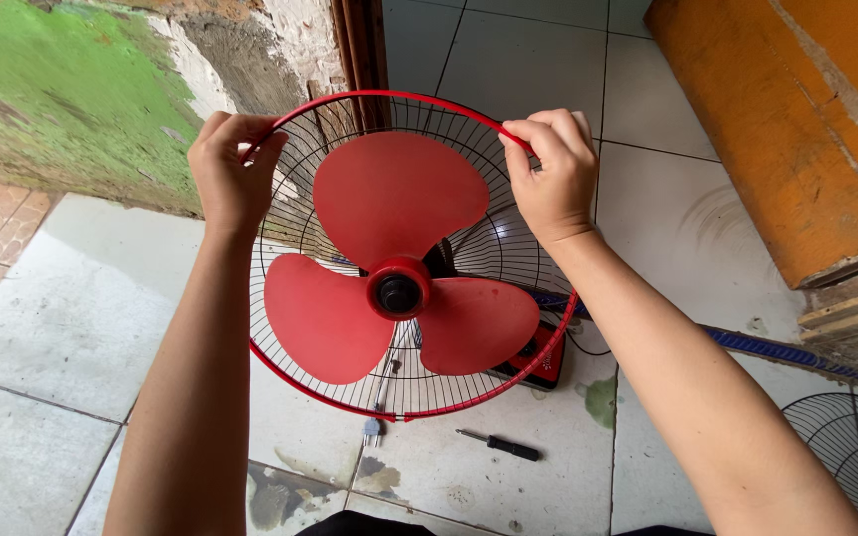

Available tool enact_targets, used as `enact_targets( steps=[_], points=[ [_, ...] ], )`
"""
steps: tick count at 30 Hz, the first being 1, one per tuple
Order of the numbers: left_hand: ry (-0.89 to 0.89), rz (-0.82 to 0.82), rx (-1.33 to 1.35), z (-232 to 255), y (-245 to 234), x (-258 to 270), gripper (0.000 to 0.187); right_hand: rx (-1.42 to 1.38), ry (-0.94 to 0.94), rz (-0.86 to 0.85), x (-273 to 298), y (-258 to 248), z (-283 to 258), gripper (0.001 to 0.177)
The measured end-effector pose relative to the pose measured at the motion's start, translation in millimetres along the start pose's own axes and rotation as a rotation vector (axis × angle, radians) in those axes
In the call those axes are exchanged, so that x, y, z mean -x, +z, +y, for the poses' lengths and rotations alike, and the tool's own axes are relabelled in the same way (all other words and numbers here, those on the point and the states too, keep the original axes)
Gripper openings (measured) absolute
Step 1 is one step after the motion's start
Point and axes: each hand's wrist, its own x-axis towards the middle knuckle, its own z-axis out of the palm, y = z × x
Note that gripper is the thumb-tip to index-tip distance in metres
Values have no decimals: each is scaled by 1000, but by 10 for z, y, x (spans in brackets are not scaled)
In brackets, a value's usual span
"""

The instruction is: The person assembles a red electric fan by attaching the fan blades, securing the center cap, and fitting both the front and rear wire cages. The person uses a screwdriver to tighten the cage screws and completes the assembly.

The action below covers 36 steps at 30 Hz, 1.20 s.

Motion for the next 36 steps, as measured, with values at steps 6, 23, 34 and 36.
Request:
enact_targets(
  steps=[6, 23, 34, 36],
  points=[
    [70, 50, -9, 38, -66, 72, 11, 27, -55, -32, -28, -92, -11, 10],
    [251, -173, -312, 724, -272, 416, 16, -59, 144, -138, 233, -758, 86, 10],
    [331, -210, -237, 2027, 1083, 623, 16, 58, 191, -120, 691, -2370, 1177, 14],
    [320, -229, -212, 2286, 1442, 649, 15, 98, 222, -120, 830, -2716, 1449, 12]
  ],
)
